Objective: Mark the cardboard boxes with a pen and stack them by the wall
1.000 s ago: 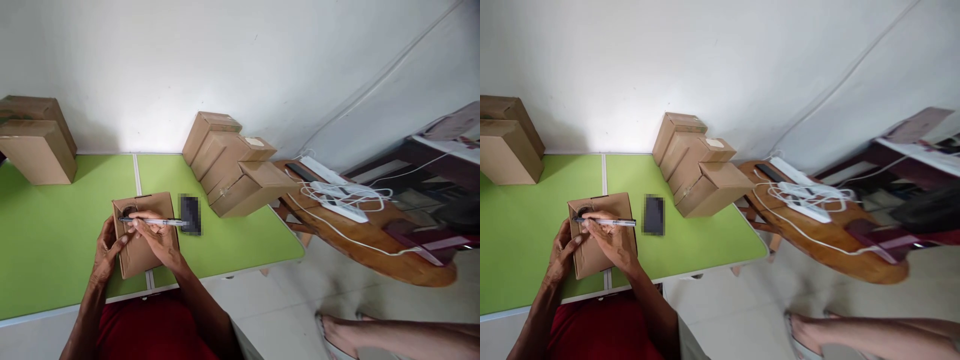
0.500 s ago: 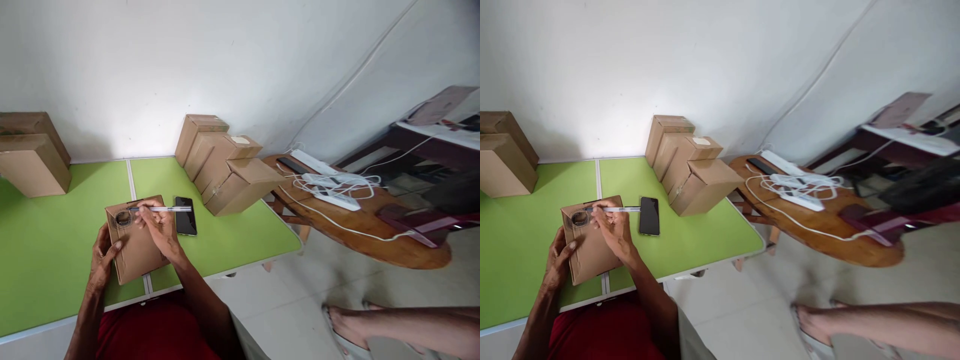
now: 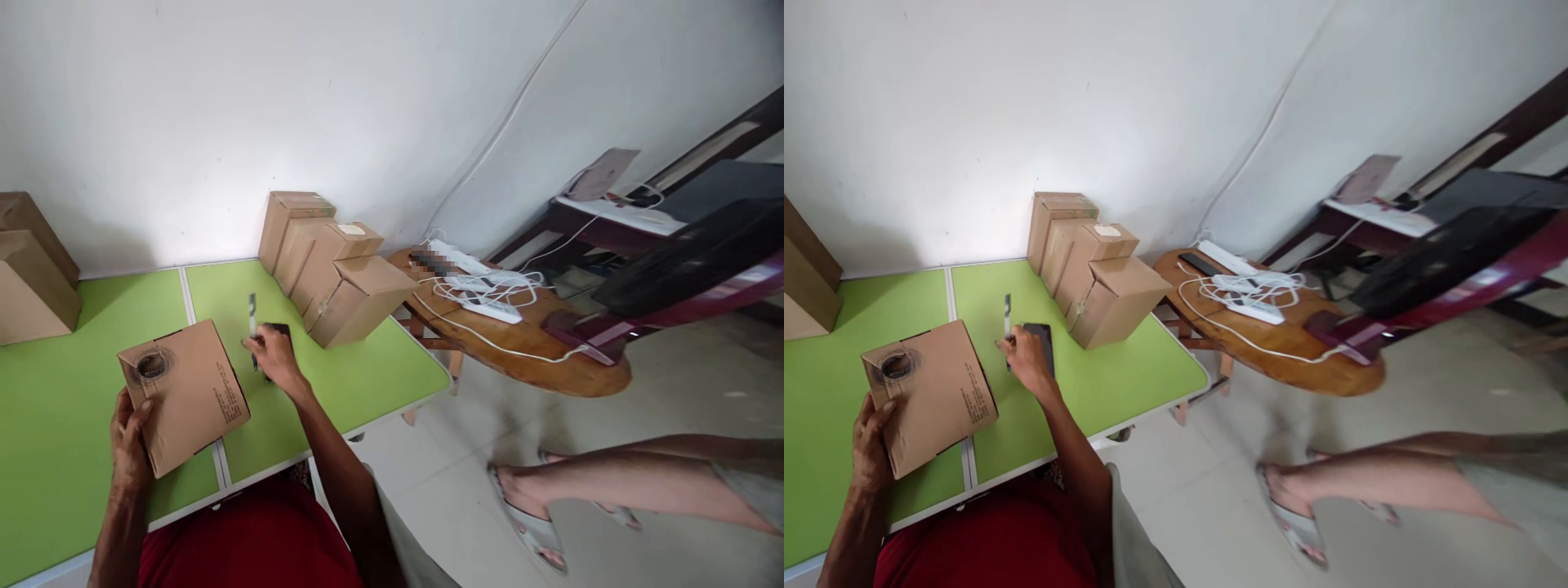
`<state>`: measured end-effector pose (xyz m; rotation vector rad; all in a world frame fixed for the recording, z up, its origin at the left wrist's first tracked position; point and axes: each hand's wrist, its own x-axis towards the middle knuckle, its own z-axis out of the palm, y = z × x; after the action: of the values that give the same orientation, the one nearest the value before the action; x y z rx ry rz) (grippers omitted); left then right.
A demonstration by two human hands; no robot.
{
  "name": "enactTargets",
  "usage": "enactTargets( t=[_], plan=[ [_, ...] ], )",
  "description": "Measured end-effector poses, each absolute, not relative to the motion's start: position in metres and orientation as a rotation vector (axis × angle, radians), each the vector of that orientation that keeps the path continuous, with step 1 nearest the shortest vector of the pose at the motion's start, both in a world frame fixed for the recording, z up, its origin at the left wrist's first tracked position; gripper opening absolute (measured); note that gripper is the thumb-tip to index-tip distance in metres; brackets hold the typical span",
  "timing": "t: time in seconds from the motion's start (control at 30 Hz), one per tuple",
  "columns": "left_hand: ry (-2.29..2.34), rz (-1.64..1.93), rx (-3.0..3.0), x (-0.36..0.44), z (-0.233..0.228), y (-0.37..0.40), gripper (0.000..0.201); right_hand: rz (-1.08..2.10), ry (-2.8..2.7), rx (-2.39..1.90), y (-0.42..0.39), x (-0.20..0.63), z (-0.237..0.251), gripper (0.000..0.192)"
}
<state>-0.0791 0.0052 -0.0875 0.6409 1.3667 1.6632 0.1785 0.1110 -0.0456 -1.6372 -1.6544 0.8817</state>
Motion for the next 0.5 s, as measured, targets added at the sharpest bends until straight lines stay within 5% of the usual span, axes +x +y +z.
enactTargets(
  t=[0.13,0.33,0.5],
  plan=[
    [1.401,1.678,0.600,-0.079,-0.085,0.005,0.067,0.843,-1.809,-1.849,0.110,0.153,-0.066,0.004],
    [1.419,1.680,0.591,-0.082,-0.088,0.009,0.065,0.767,-1.930,-1.990,0.105,0.149,-0.070,0.024],
    [1.406,1.660,0.596,-0.080,-0.087,0.008,0.066,0.677,-1.961,-1.983,0.096,0.160,-0.065,0.018]
  ],
)
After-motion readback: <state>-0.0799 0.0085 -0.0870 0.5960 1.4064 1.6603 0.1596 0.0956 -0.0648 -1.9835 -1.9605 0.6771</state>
